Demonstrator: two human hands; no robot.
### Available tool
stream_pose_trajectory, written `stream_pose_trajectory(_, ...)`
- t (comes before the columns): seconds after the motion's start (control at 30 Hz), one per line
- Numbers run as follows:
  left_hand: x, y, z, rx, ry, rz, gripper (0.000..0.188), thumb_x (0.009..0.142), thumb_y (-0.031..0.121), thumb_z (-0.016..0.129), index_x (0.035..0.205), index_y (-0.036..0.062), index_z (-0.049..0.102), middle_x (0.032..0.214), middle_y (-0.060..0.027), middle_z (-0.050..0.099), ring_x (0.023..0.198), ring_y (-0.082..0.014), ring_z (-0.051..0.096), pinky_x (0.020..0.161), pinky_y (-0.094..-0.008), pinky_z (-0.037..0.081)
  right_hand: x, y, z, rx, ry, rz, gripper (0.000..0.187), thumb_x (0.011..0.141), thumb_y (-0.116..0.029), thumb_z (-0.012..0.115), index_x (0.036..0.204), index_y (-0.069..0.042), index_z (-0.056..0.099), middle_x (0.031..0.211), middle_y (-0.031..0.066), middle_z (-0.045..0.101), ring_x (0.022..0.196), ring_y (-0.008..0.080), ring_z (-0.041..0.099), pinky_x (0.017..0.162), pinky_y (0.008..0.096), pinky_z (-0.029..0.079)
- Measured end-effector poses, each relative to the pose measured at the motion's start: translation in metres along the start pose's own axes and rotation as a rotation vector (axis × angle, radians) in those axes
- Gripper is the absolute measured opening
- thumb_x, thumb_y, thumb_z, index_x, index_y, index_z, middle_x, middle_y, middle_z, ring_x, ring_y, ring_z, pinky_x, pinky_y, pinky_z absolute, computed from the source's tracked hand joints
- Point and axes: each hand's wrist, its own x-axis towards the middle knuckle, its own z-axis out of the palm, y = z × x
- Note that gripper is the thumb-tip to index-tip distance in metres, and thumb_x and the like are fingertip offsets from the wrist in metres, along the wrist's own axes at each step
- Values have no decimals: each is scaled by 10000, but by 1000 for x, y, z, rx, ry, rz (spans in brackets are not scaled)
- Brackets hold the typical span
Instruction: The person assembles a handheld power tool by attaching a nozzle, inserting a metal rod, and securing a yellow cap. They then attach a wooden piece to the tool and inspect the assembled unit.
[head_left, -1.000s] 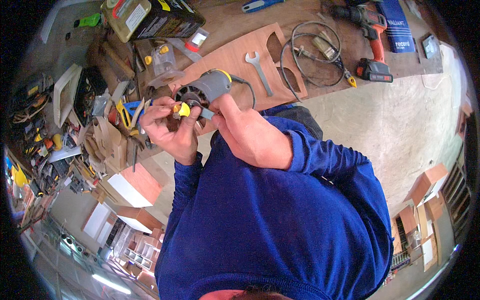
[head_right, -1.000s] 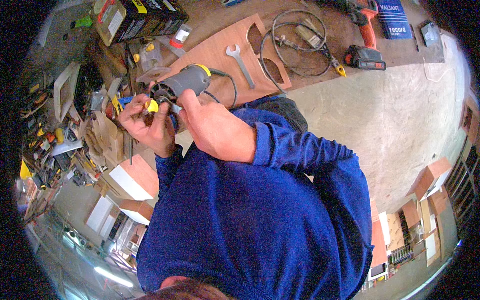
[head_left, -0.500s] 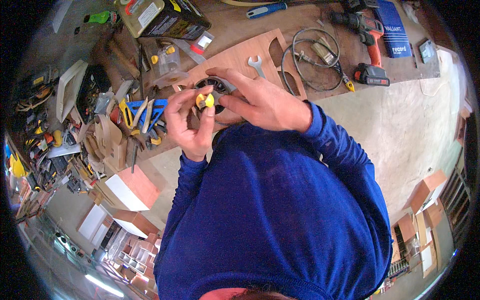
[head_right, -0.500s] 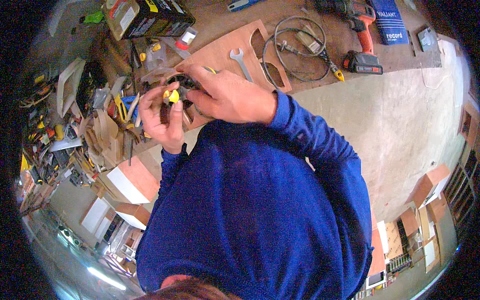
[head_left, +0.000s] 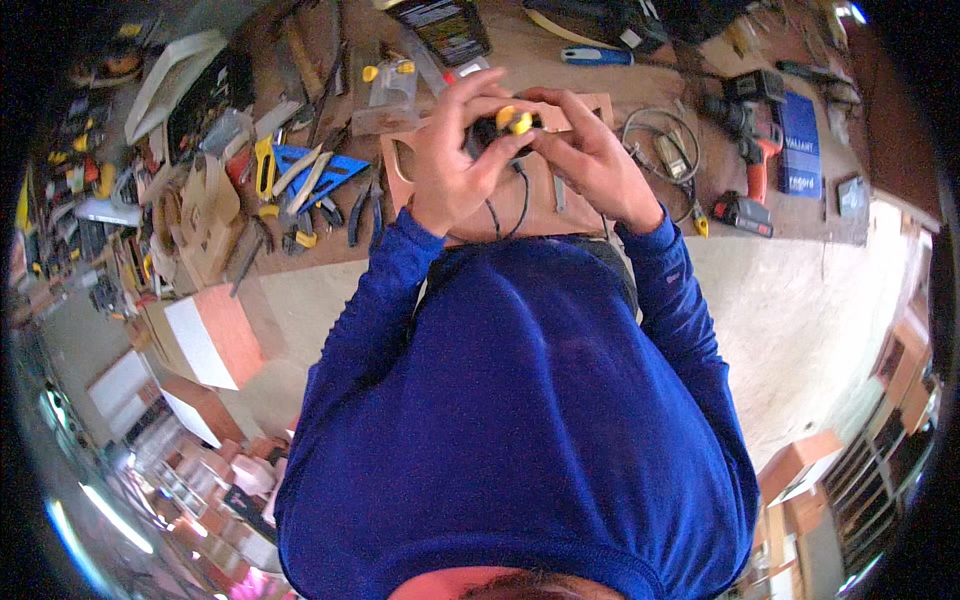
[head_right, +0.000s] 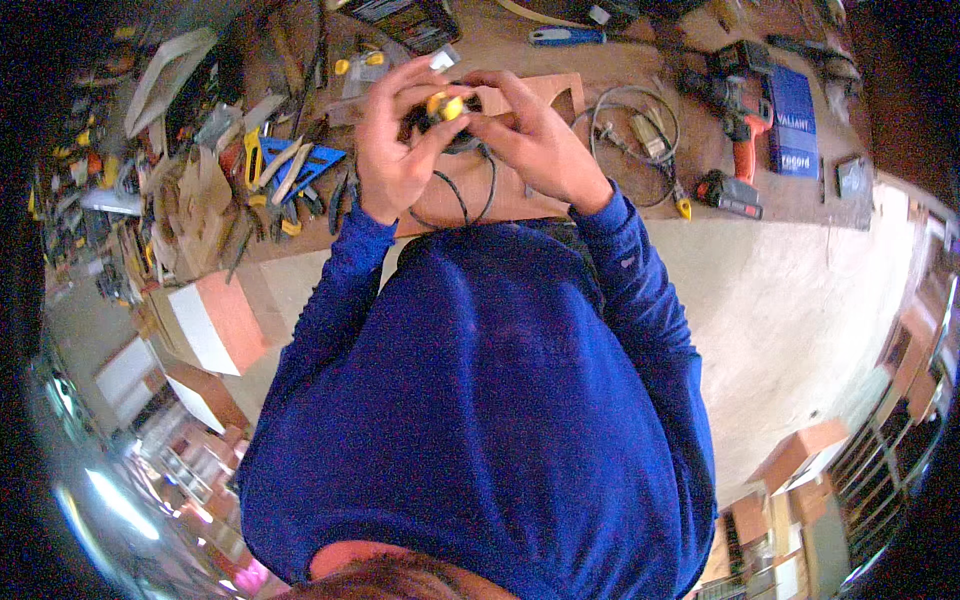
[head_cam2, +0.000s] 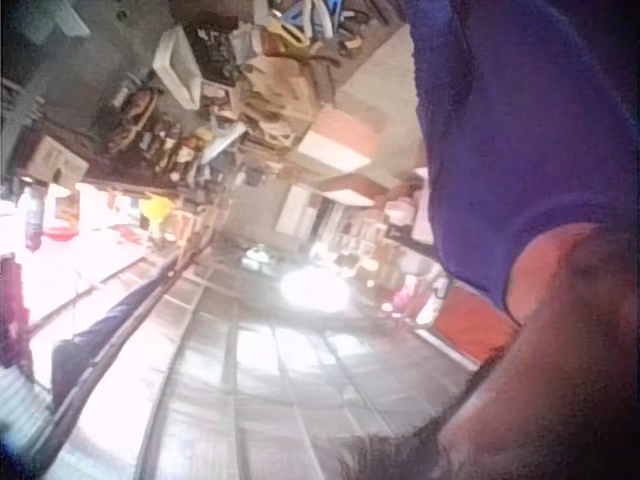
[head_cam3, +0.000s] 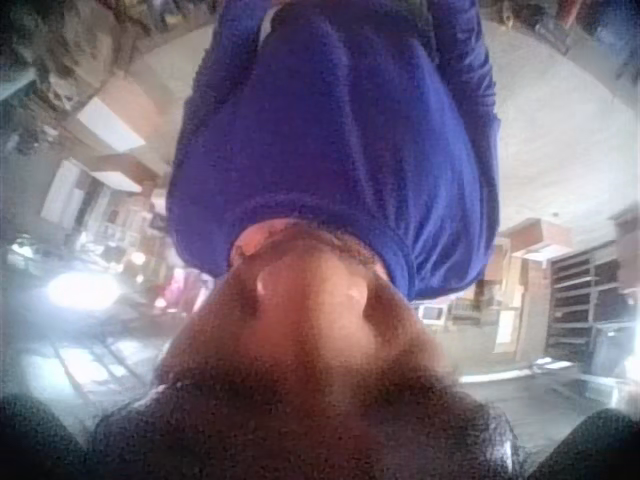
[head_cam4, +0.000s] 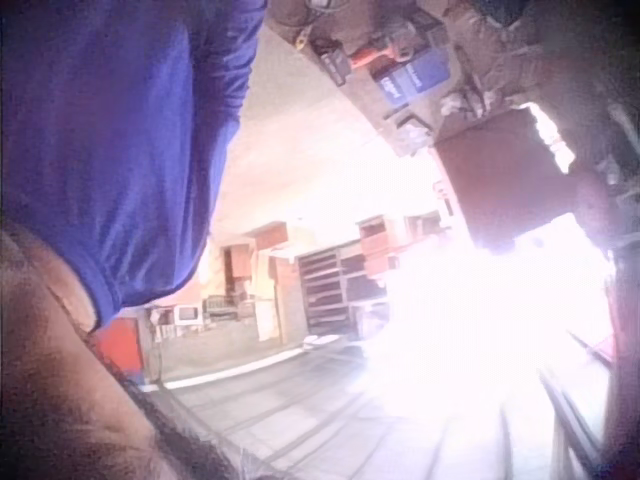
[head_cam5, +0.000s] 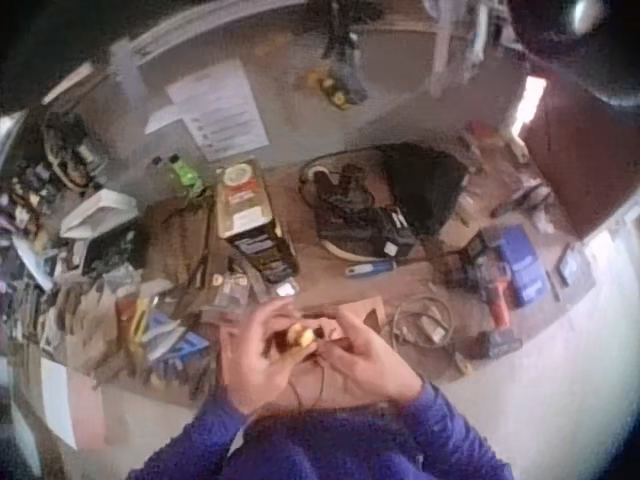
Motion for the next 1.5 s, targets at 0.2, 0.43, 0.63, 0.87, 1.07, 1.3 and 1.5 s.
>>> stream_pose_trajectory(0.2,4,-1,19,-103,132,31,594,825,118,856,1344,36,579,1069,-88,767,1111,-190,688,999,-335,516,-7,3,-7,-83,81,28,460,1034,-153,593,1460,-33,468,861,-5,597,709,42,532,594,235,426)
stream_pose_trajectory(0.43,-9,1,23,-158,197,31,565,779,141,881,1288,78,645,1007,-76,754,988,-210,731,903,-349,561,-16,5,0,-34,120,93,478,1041,-135,574,1494,-59,444,711,-69,437,568,25,416,480,211,309)
stream_pose_trajectory(0.63,-12,-2,11,-196,183,97,484,854,230,816,1265,60,625,1058,-98,702,1006,-257,669,904,-401,524,-12,3,14,-33,132,63,425,1062,-152,499,1479,-84,454,789,-72,474,596,8,369,521,194,258)
stream_pose_trajectory(0.87,-23,7,-7,-370,180,-133,427,910,327,771,1175,24,631,985,-95,698,931,-198,670,871,-355,519,-13,2,39,-190,96,14,504,1041,-162,583,1498,-37,411,694,-43,516,610,34,435,551,228,320)
stream_pose_trajectory(1.07,-36,6,-1,-442,248,-148,268,919,243,769,975,23,625,1064,-117,696,947,-193,662,866,-343,514,-22,5,49,-213,97,48,504,1043,-164,581,1497,-41,399,652,-39,500,607,48,438,568,243,336)
stream_pose_trajectory(1.3,-18,4,17,-392,146,-128,314,883,275,813,993,46,629,1041,-113,689,952,-198,671,865,-334,520,-21,16,23,-52,137,3,526,1052,-158,539,1539,-41,376,888,-32,576,593,8,411,515,185,302)
stream_pose_trajectory(1.5,0,-5,48,-329,187,53,402,766,205,841,1046,32,610,1058,-148,607,1068,-365,588,979,-426,483,-15,39,-20,39,237,50,488,1039,-155,490,1516,-70,429,905,-62,549,614,16,450,514,176,335)
